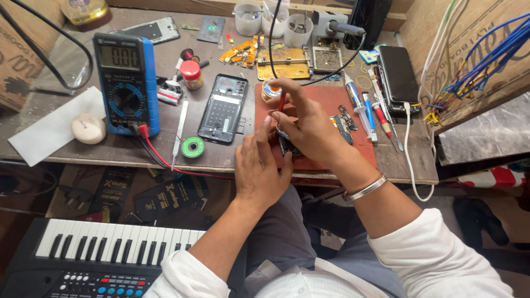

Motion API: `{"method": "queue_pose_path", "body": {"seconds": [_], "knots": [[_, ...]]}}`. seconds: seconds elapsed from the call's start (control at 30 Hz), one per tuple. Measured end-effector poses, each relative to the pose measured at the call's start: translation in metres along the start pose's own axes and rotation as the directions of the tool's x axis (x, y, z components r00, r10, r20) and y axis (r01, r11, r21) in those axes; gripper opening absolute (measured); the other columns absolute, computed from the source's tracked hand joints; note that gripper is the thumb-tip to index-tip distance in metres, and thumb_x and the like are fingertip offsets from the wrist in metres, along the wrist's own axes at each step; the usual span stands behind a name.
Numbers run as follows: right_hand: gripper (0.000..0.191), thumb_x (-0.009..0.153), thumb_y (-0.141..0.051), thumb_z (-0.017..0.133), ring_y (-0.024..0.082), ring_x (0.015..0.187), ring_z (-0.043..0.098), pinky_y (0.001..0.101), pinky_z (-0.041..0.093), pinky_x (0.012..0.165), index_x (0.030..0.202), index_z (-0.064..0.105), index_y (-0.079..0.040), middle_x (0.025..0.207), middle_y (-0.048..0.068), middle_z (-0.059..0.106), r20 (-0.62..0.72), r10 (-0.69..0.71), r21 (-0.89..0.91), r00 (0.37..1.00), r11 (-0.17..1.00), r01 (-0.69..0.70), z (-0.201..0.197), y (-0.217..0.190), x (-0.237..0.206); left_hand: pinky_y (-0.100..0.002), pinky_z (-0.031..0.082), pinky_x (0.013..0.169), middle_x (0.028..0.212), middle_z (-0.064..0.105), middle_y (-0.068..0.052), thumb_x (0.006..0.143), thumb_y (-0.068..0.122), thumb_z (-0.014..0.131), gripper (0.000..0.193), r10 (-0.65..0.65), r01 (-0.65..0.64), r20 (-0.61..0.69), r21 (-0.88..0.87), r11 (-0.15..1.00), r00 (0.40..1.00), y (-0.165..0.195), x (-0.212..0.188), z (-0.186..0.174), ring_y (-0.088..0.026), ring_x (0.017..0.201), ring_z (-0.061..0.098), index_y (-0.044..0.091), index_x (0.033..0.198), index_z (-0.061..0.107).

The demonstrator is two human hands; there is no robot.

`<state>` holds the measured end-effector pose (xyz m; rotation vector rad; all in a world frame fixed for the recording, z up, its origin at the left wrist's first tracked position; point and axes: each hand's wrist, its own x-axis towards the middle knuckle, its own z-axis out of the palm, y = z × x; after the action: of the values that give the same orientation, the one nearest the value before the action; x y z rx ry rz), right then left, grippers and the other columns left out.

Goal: The person repairs a smartphone at a cluttered workbench. They use a multimeter probe to test points on the phone's exposed motherboard, manipulate small components on the board, then pick up the phone body, work along its edges, and press the device together with both hands.

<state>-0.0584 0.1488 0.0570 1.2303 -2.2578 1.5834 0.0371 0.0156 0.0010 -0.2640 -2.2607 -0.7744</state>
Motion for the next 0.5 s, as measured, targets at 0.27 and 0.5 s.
{"method": "queue_pose_path", "body": {"seconds": [0.27,0.5], "knots": [[0.063,0.094,-0.01,0.081,0.019,0.083,0.077,0.032,0.063,0.073,0.144,0.042,-0.019,0.089,0.008,0.07,-0.13,0.108,-0.186,0.986,0.974,-0.132,0.0011,0.002,0.0074,-0.049,0.042,0.093,0.128,0.058,-0.013,0.089,0.024,0.075,0.087,-0.024,0.023,0.034,0.027,0.999,0.999,-0.0006,0.0,0.0022,-0.032,0.114,0.056,0.001,0.156,0.025],[0.056,0.099,-0.006,0.073,0.019,0.084,0.076,0.0327,0.062,0.073,0.146,0.045,-0.02,0.09,0.008,0.069,-0.108,0.119,-0.22,0.987,0.965,-0.141,0.0039,0.0008,0.0019,-0.048,0.042,0.094,0.131,0.057,-0.014,0.088,0.024,0.075,0.086,-0.009,0.009,0.02,0.046,0.999,1.0,-0.0005,-0.0012,0.0043,-0.033,0.116,0.055,0.001,0.155,0.025]]}}
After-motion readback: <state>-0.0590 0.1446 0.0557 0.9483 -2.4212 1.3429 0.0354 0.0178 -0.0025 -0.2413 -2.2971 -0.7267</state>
